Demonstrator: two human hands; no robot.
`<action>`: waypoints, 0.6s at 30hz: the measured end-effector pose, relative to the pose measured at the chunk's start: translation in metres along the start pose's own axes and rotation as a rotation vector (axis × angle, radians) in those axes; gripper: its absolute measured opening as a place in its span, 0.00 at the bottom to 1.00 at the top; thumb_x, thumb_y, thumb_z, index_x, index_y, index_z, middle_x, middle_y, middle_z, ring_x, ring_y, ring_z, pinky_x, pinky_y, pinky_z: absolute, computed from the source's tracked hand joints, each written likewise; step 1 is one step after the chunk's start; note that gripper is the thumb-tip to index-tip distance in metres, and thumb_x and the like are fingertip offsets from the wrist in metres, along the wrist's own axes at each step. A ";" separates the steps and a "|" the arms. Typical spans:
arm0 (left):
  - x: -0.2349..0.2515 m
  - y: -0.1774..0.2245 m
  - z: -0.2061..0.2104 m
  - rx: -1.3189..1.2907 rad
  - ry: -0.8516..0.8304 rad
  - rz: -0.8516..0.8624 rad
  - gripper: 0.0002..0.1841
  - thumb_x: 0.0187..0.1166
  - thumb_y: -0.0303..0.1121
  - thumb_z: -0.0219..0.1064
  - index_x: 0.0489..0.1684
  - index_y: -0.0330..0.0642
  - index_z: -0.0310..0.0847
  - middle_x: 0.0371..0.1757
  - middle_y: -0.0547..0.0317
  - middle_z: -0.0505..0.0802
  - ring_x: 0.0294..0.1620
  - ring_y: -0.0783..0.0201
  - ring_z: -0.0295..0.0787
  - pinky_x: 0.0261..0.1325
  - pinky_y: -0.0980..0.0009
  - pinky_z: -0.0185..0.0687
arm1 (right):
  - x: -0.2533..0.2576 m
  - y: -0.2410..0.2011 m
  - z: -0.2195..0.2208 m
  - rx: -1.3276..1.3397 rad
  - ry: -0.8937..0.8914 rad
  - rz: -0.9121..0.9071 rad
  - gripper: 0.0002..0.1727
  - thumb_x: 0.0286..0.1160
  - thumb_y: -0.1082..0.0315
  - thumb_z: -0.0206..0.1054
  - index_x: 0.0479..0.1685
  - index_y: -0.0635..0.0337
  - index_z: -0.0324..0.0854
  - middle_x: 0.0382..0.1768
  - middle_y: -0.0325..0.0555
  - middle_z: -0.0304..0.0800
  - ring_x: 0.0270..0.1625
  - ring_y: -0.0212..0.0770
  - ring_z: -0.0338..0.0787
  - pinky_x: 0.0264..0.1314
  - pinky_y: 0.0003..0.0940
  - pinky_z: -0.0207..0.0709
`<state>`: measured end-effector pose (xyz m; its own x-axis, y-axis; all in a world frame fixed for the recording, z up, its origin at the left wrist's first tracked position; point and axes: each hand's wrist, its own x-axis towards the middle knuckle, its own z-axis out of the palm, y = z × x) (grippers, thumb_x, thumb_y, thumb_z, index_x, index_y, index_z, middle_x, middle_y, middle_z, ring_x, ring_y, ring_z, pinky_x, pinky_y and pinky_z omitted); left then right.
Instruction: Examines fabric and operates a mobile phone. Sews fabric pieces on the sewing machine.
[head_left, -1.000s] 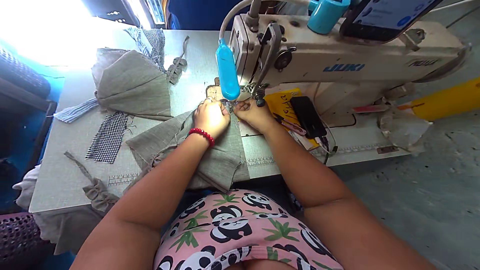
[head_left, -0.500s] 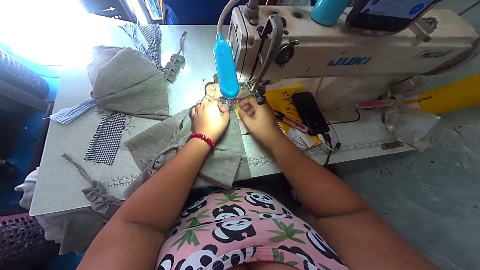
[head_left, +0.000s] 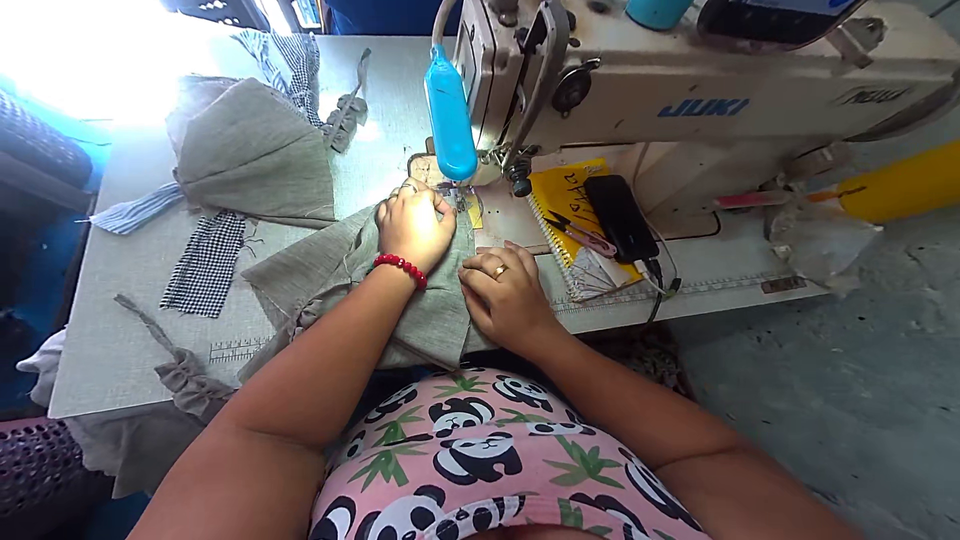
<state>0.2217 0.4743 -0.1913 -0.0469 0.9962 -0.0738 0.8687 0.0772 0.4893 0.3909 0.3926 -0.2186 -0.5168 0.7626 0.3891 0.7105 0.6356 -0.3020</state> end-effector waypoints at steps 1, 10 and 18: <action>0.000 0.000 0.000 0.001 0.004 0.000 0.16 0.80 0.48 0.65 0.43 0.45 0.89 0.60 0.47 0.87 0.71 0.46 0.78 0.72 0.40 0.65 | 0.000 -0.001 0.000 -0.010 -0.003 -0.007 0.15 0.78 0.63 0.61 0.48 0.54 0.93 0.57 0.46 0.93 0.73 0.52 0.84 0.82 0.65 0.62; -0.005 -0.002 0.001 0.044 0.035 0.111 0.16 0.81 0.45 0.65 0.49 0.42 0.87 0.63 0.42 0.86 0.71 0.40 0.78 0.70 0.38 0.68 | -0.008 0.002 -0.004 0.141 0.029 -0.039 0.14 0.78 0.66 0.61 0.50 0.52 0.94 0.58 0.44 0.93 0.69 0.49 0.87 0.80 0.62 0.66; -0.063 -0.007 0.020 0.256 0.041 0.523 0.28 0.88 0.47 0.51 0.76 0.36 0.79 0.79 0.41 0.82 0.84 0.42 0.73 0.89 0.33 0.46 | -0.061 0.113 -0.103 -0.202 0.346 0.330 0.21 0.89 0.61 0.56 0.68 0.64 0.83 0.66 0.64 0.84 0.72 0.59 0.82 0.75 0.53 0.74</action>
<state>0.2284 0.4097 -0.2076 0.4053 0.9005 0.1572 0.8730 -0.4323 0.2258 0.5522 0.4052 -0.1870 -0.0861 0.8121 0.5771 0.9048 0.3062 -0.2960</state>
